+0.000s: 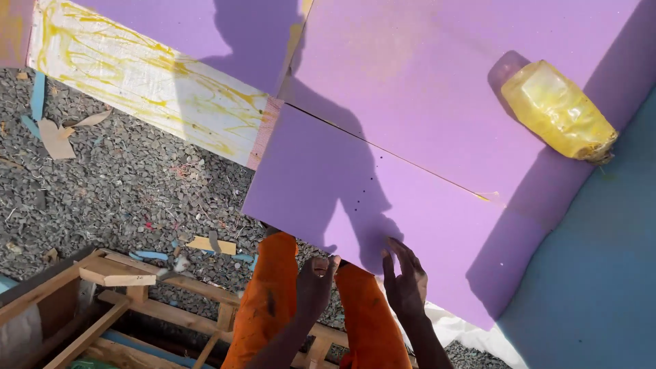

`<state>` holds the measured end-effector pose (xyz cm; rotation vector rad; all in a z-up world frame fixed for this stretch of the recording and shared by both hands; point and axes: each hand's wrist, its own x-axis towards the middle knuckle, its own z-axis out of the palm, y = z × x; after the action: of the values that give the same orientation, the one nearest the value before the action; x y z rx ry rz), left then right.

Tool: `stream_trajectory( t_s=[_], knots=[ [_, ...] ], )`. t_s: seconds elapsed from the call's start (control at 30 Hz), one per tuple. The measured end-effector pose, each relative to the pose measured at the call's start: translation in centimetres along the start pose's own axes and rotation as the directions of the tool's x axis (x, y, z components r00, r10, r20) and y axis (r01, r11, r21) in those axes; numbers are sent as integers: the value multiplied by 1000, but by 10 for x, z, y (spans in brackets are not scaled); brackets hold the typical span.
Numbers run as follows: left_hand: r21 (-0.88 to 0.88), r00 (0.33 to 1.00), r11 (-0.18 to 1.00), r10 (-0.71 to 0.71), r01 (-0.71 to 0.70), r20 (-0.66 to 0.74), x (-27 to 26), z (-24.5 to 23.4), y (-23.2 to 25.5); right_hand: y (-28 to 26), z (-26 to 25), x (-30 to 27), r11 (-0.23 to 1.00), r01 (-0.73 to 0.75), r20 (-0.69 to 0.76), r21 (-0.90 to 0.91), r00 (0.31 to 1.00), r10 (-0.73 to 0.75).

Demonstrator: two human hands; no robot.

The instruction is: Applying adhesive from a bottle onto a foam block and then pressing it onto a larger foam structure to bond them.

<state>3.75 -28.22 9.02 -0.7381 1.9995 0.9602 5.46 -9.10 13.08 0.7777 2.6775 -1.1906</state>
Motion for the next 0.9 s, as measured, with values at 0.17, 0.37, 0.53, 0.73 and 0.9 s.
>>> stream_trajectory(
  t_s=[0.17, 0.37, 0.53, 0.73, 0.9],
  knots=[
    [-472, 962, 844, -273, 254, 29, 61, -48, 1, -81, 70, 72, 973, 215, 160, -83, 967, -200],
    [-772, 977, 603, -180, 202, 115, 89, -128, 49, -239, 133, 176, 963, -120, 475, -243, 850, 226],
    [-829, 969, 507, -186, 235, 161, 113, -139, 51, -252, 206, 238, 788, -356, 376, -502, 731, 570],
    [-763, 951, 590, -291, 263, 102, 125, -125, 34, -235, 207, 228, 861, -121, 517, -494, 755, 403],
    [-787, 944, 570, -326, 233, 44, 122, -130, 43, -245, 213, 223, 850, -184, 437, -493, 793, 425]
  ],
)
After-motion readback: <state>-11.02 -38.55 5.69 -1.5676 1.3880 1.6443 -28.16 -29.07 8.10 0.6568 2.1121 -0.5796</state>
